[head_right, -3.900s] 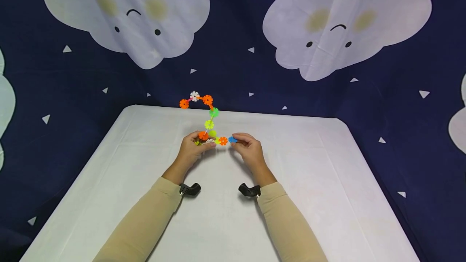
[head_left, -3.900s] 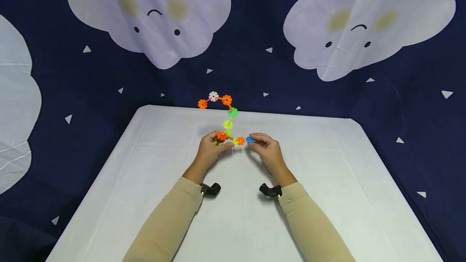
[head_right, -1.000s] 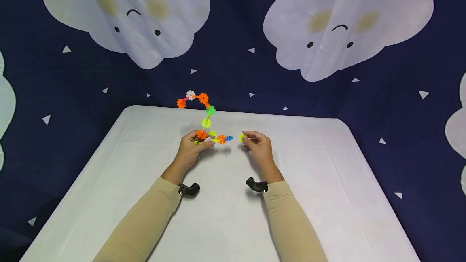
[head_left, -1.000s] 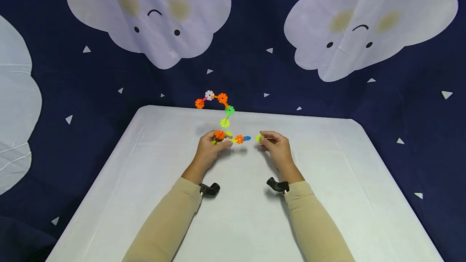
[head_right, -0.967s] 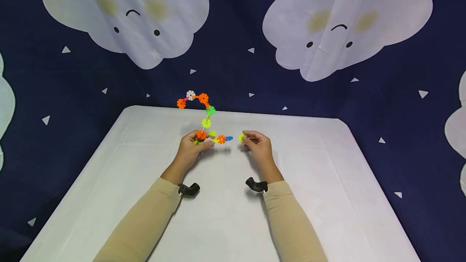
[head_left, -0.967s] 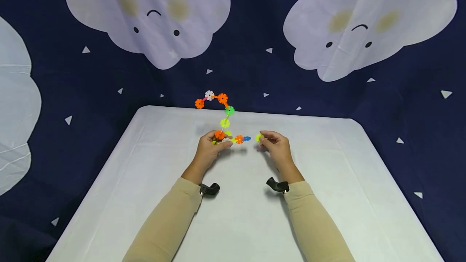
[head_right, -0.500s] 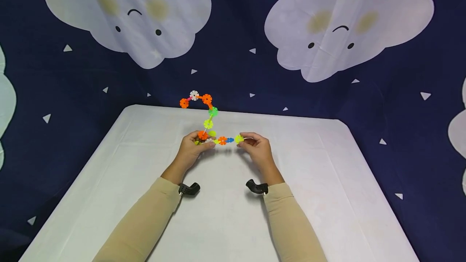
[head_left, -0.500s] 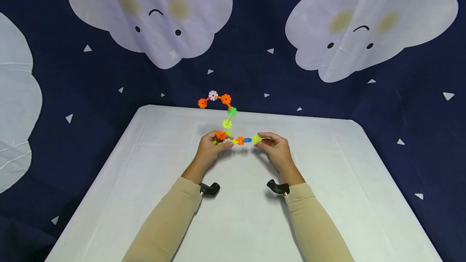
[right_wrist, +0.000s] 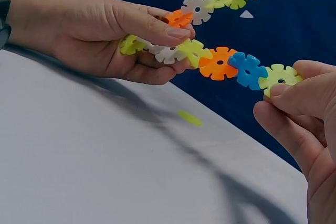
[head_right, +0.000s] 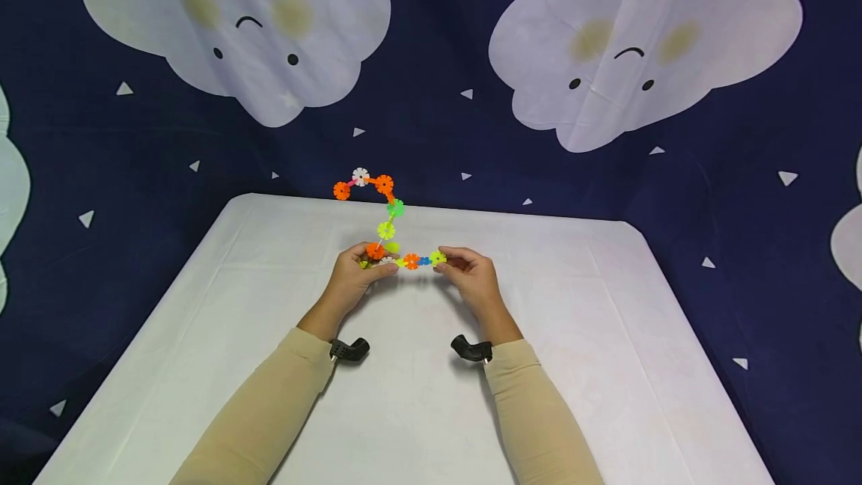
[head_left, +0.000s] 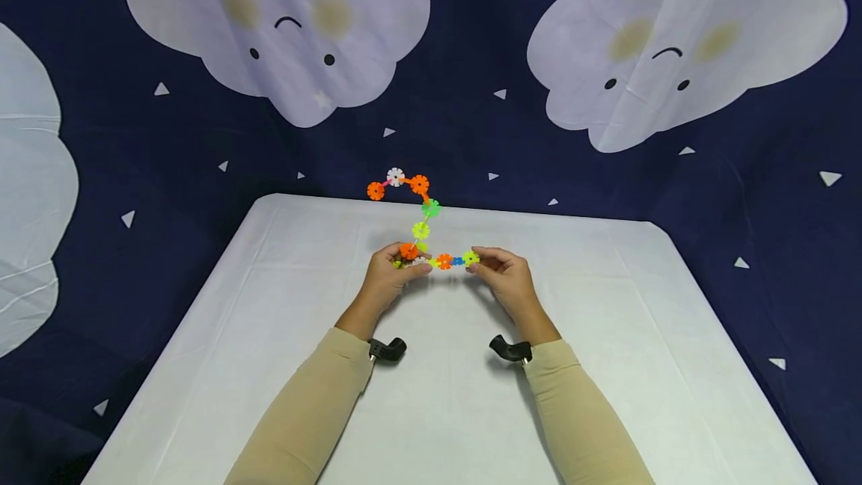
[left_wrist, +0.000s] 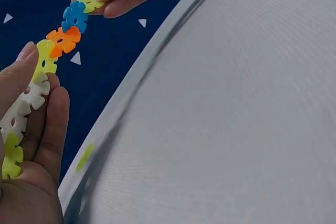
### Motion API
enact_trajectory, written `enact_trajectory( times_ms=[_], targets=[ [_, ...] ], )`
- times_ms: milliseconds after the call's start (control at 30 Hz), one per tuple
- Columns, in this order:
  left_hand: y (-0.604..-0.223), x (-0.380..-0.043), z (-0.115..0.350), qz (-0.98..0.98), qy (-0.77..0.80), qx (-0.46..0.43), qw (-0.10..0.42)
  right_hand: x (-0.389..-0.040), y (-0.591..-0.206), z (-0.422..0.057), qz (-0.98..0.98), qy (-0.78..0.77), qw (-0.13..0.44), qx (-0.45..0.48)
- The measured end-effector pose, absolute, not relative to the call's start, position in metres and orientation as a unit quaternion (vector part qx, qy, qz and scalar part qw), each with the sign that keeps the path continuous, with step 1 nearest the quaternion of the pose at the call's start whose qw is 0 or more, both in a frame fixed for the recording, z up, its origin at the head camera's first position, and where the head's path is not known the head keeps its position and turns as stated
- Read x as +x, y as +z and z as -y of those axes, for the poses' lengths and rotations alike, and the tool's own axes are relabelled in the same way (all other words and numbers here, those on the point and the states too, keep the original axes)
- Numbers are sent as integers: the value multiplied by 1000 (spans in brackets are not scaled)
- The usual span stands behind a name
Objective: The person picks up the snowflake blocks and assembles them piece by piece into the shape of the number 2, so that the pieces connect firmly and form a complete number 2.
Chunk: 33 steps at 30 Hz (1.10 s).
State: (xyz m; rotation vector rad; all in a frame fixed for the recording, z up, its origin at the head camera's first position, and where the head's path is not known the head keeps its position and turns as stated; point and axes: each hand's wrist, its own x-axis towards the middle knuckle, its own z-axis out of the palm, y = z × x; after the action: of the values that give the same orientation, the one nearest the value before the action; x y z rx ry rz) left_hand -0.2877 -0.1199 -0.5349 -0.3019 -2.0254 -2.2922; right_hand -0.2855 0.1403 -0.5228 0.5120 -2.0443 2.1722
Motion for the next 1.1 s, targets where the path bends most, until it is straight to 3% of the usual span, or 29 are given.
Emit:
enact_trajectory(
  times_ms=[600, 1100],
  targets=[
    [-533, -285, 118, 691, -717, -84, 35, -280, -526, -128, 651, 742, 102, 123],
    [-531, -284, 115, 701, -706, -90, 44, -279, -528, -126, 619, 769, 106, 117]
  ],
)
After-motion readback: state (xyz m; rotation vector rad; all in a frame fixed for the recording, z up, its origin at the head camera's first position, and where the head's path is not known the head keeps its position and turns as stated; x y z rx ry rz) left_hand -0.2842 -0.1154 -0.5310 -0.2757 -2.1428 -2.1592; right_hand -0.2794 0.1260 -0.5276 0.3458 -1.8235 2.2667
